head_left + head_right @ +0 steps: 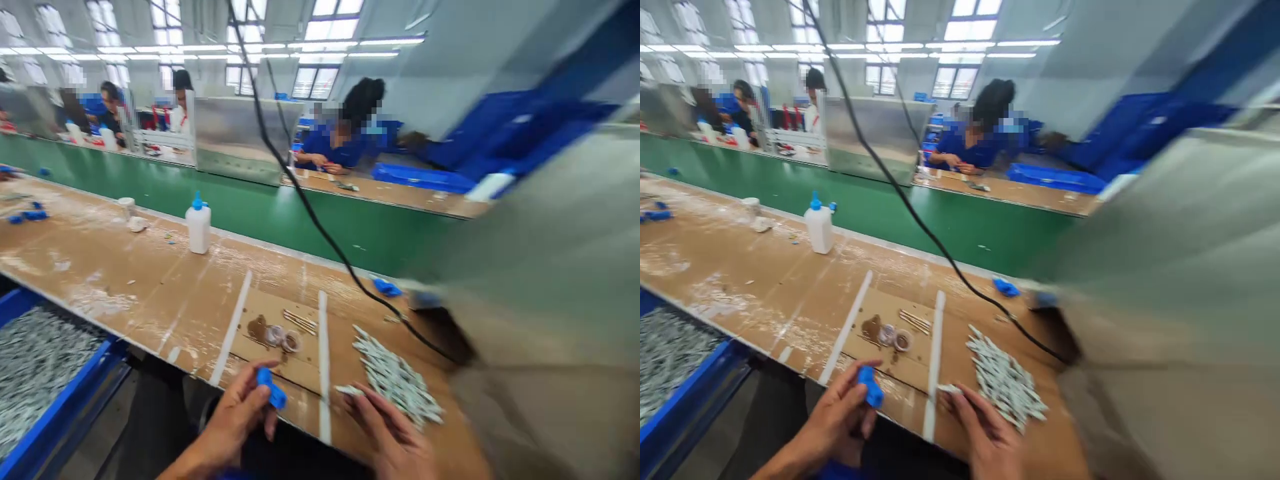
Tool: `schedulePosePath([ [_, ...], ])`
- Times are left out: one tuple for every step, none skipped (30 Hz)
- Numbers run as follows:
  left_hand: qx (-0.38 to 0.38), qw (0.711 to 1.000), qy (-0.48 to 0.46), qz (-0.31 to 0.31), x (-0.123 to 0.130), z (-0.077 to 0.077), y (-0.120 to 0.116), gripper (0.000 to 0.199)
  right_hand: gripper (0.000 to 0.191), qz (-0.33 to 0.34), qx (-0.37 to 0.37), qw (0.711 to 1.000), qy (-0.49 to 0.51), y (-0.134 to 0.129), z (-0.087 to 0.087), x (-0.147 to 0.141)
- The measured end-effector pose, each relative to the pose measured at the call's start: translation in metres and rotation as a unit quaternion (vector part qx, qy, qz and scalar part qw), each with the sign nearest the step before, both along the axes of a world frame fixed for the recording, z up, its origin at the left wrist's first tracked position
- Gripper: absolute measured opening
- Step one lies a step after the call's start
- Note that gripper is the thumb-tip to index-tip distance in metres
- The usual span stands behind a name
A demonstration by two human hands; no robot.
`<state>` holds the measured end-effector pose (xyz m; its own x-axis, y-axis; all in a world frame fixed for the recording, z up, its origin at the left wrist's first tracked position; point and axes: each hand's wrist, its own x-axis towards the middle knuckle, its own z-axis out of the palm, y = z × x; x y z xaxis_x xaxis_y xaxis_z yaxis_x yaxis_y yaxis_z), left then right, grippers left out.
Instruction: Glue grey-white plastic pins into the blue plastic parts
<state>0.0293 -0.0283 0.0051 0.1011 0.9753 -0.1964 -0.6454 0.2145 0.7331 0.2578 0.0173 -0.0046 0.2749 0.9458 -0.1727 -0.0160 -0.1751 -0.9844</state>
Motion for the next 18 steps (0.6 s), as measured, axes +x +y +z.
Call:
schedulePosePath([
  [-0.013, 1.000, 0.025, 0.007, -0.003, 0.005, 0.000, 0.045, 0.051, -0.001, 0.007, 0.999, 0.042, -0.002, 0.009, -0.009],
  [-0.020, 0.999, 0.040, 0.009, -0.005, 0.008, 0.001, 0.044, 0.048, 0.003, 0.018, 0.997, 0.070, -0.003, 0.015, -0.016],
  [-0.023, 0.999, 0.046, 0.010, -0.007, 0.010, 0.003, 0.042, 0.044, 0.006, 0.028, 0.996, 0.090, -0.002, 0.020, -0.022],
  [-0.024, 0.999, 0.046, 0.004, -0.008, 0.010, 0.005, 0.041, 0.041, 0.009, 0.038, 0.994, 0.101, -0.002, 0.022, -0.026],
  [-0.025, 0.999, 0.042, -0.007, -0.009, 0.010, 0.007, 0.041, 0.038, 0.016, 0.045, 0.993, 0.104, -0.001, 0.024, -0.028],
  [-0.025, 0.999, 0.037, -0.021, -0.009, 0.010, 0.008, 0.040, 0.036, 0.022, 0.052, 0.994, 0.097, -0.002, 0.024, -0.029],
  [-0.026, 0.999, 0.031, -0.034, -0.008, 0.011, 0.008, 0.039, 0.034, 0.029, 0.057, 0.995, 0.082, -0.002, 0.025, -0.030],
  [-0.026, 0.998, 0.025, -0.044, -0.008, 0.011, 0.008, 0.038, 0.032, 0.036, 0.063, 0.996, 0.057, -0.003, 0.025, -0.031],
  [-0.026, 0.998, 0.017, -0.050, -0.007, 0.011, 0.007, 0.037, 0.030, 0.043, 0.071, 0.996, 0.025, -0.003, 0.027, -0.032],
  [-0.027, 0.998, 0.010, -0.053, -0.006, 0.011, 0.007, 0.036, 0.028, 0.051, 0.082, 0.995, -0.013, -0.002, 0.028, -0.034],
  [-0.028, 0.998, 0.003, -0.051, -0.006, 0.011, 0.007, 0.035, 0.026, 0.059, 0.099, 0.992, -0.052, -0.001, 0.030, -0.037],
  [-0.032, 0.998, -0.003, -0.045, -0.005, 0.010, 0.007, 0.035, 0.023, 0.069, 0.123, 0.986, -0.093, 0.002, 0.033, -0.041],
  [-0.037, 0.999, -0.007, -0.039, -0.005, 0.009, 0.008, 0.035, 0.021, 0.079, 0.153, 0.976, -0.133, 0.006, 0.036, -0.045],
  [-0.043, 0.998, -0.010, -0.033, -0.005, 0.008, 0.008, 0.036, 0.019, 0.092, 0.186, 0.963, -0.172, 0.010, 0.040, -0.050],
  [-0.049, 0.998, -0.012, -0.026, -0.005, 0.006, 0.010, 0.037, 0.018, 0.107, 0.219, 0.947, -0.208, 0.015, 0.043, -0.056],
  [-0.056, 0.998, -0.014, -0.019, -0.006, 0.005, 0.011, 0.038, 0.018, 0.122, 0.251, 0.930, -0.239, 0.021, 0.046, -0.061],
  [-0.062, 0.998, -0.015, -0.011, -0.007, 0.004, 0.012, 0.038, 0.019, 0.136, 0.279, 0.913, -0.265, 0.027, 0.048, -0.067],
  [-0.067, 0.998, -0.016, -0.005, -0.008, 0.003, 0.013, 0.038, 0.020, 0.151, 0.299, 0.898, -0.285, 0.034, 0.050, -0.073],
])
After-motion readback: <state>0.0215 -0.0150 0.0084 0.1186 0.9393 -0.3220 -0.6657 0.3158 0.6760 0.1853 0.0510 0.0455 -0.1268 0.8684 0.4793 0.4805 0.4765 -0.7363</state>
